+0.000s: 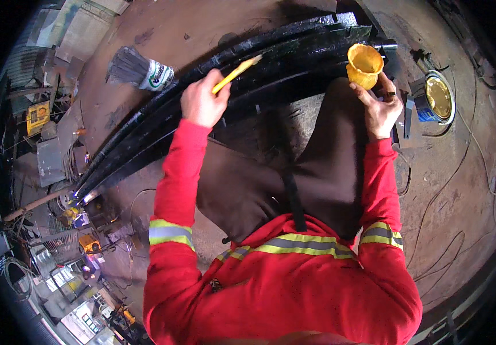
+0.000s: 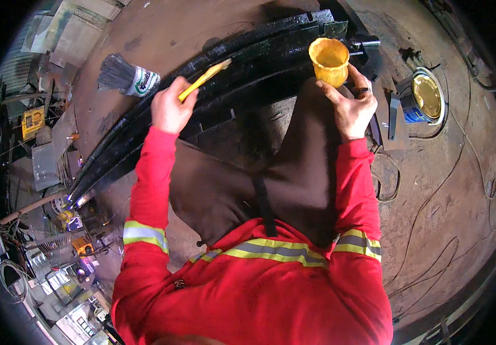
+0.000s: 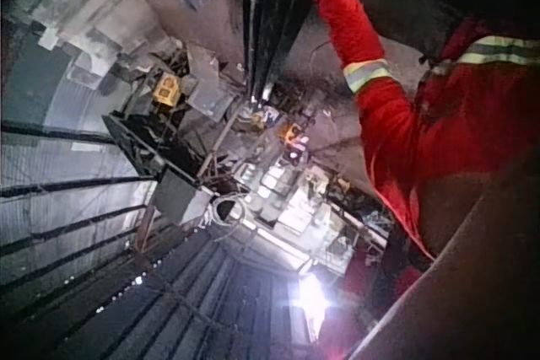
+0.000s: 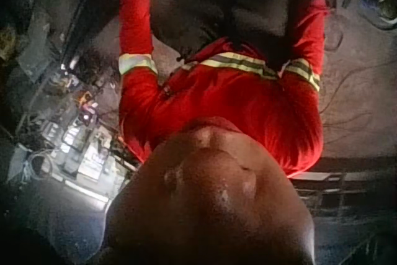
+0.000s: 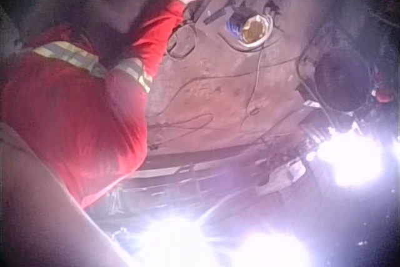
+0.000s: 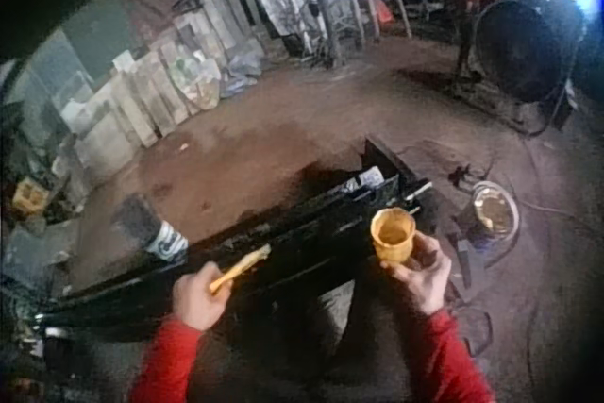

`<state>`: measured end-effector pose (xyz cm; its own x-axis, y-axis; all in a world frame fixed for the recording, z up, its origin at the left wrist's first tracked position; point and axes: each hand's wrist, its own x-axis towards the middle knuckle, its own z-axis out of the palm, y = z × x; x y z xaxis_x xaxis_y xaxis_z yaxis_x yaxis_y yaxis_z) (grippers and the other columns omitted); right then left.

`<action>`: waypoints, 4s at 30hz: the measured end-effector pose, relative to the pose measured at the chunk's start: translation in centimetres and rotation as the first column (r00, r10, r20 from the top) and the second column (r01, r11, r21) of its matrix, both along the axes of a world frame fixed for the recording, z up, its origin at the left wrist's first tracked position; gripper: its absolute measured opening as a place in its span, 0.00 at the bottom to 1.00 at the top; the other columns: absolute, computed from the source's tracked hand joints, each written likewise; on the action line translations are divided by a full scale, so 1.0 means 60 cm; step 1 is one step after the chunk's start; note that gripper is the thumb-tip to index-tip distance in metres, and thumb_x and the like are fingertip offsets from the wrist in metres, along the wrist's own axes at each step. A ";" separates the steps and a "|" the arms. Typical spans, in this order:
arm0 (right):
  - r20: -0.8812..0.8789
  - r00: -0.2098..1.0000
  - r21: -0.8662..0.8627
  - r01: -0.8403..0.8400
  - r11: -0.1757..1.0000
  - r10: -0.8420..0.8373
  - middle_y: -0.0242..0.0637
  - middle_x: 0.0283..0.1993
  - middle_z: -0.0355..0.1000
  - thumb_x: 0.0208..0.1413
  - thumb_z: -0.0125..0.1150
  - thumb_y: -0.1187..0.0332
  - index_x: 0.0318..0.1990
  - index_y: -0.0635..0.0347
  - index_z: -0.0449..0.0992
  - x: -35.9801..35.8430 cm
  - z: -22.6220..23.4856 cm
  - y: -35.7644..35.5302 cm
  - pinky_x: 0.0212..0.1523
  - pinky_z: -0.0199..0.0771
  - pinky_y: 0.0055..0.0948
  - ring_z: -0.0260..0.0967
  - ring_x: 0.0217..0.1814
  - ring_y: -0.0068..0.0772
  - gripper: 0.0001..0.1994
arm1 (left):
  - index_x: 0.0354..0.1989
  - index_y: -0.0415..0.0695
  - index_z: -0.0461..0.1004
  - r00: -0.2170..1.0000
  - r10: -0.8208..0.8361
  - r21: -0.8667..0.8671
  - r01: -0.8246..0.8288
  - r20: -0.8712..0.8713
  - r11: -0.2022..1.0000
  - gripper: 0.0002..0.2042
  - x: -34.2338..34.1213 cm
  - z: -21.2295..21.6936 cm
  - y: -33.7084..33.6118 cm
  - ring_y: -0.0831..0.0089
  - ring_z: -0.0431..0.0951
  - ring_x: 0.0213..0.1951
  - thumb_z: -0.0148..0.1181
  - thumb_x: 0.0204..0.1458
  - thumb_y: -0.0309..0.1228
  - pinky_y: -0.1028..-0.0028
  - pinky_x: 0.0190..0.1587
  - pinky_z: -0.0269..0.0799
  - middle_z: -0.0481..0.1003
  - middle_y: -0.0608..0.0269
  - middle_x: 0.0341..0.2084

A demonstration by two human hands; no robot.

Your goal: The person is painting a long, black metal frame with a yellow paintbrush. They repeatedly dip the brush into a small yellow container to reload paint and apply it to the frame's surface. The person is sitting on the floor in a workshop environment.

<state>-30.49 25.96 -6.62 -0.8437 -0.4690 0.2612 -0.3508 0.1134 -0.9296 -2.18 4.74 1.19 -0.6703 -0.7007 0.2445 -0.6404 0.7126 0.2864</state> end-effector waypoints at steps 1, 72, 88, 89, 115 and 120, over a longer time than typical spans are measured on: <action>0.011 1.000 -0.031 -0.003 1.000 0.003 0.37 0.46 0.77 0.33 0.83 0.64 0.50 0.63 0.79 0.002 -0.006 -0.001 0.52 0.71 0.28 0.72 0.46 0.28 0.32 | 0.29 0.44 0.71 1.000 0.004 -0.039 -0.004 0.004 0.999 0.10 -0.015 -0.016 -0.007 0.50 0.79 0.28 0.66 0.49 0.34 0.58 0.28 0.72 0.77 0.50 0.22; -0.228 0.561 -0.022 -0.820 0.572 0.796 0.40 0.45 0.77 0.25 0.84 0.67 0.47 0.62 0.80 0.153 0.073 -0.143 0.53 0.70 0.31 0.72 0.47 0.35 0.33 | 0.33 0.40 0.74 0.868 0.035 0.696 0.373 -0.496 0.614 0.09 0.175 0.035 0.059 0.86 0.71 0.32 0.69 0.50 0.27 0.81 0.37 0.66 0.74 0.71 0.28; 0.250 0.718 -0.387 -0.540 0.747 0.649 0.41 0.47 0.77 0.39 0.78 0.78 0.56 0.71 0.72 0.098 0.028 -0.124 0.53 0.74 0.28 0.74 0.50 0.28 0.32 | 0.43 0.38 0.71 0.681 0.168 0.439 0.247 -0.713 0.864 0.11 0.188 0.130 0.045 0.84 0.69 0.33 0.62 0.52 0.23 0.82 0.38 0.64 0.71 0.68 0.36; 0.274 0.736 -0.404 -0.496 0.769 0.619 0.42 0.48 0.76 0.40 0.77 0.79 0.56 0.72 0.71 0.089 0.028 -0.123 0.53 0.74 0.28 0.74 0.50 0.29 0.32 | 0.43 0.38 0.71 0.668 0.204 0.448 0.214 -0.715 0.868 0.11 0.189 0.140 0.047 0.83 0.69 0.33 0.61 0.52 0.22 0.82 0.38 0.64 0.73 0.69 0.34; 0.317 0.846 -0.521 -0.223 0.824 0.429 0.42 0.51 0.75 0.42 0.74 0.84 0.55 0.72 0.71 0.046 0.012 -0.076 0.53 0.74 0.29 0.74 0.51 0.30 0.29 | 0.28 0.47 0.75 0.970 -0.052 -0.167 0.094 0.237 0.982 0.10 0.129 0.008 -0.060 0.53 0.78 0.26 0.64 0.51 0.40 0.58 0.27 0.72 0.77 0.57 0.21; 0.298 0.853 -0.517 -0.233 0.824 0.429 0.42 0.51 0.75 0.41 0.74 0.83 0.55 0.71 0.71 0.044 0.011 -0.075 0.51 0.75 0.28 0.74 0.51 0.30 0.30 | 0.28 0.47 0.75 0.987 0.031 -0.256 0.011 0.159 0.967 0.09 0.102 -0.004 -0.050 0.53 0.78 0.25 0.64 0.51 0.39 0.58 0.28 0.73 0.77 0.56 0.21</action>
<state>-27.84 21.49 -5.96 -0.7323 -0.6508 0.2005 0.1085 -0.4021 -0.9091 3.94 1.72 0.94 -0.7085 -0.6361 0.3058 -0.6707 0.7416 -0.0114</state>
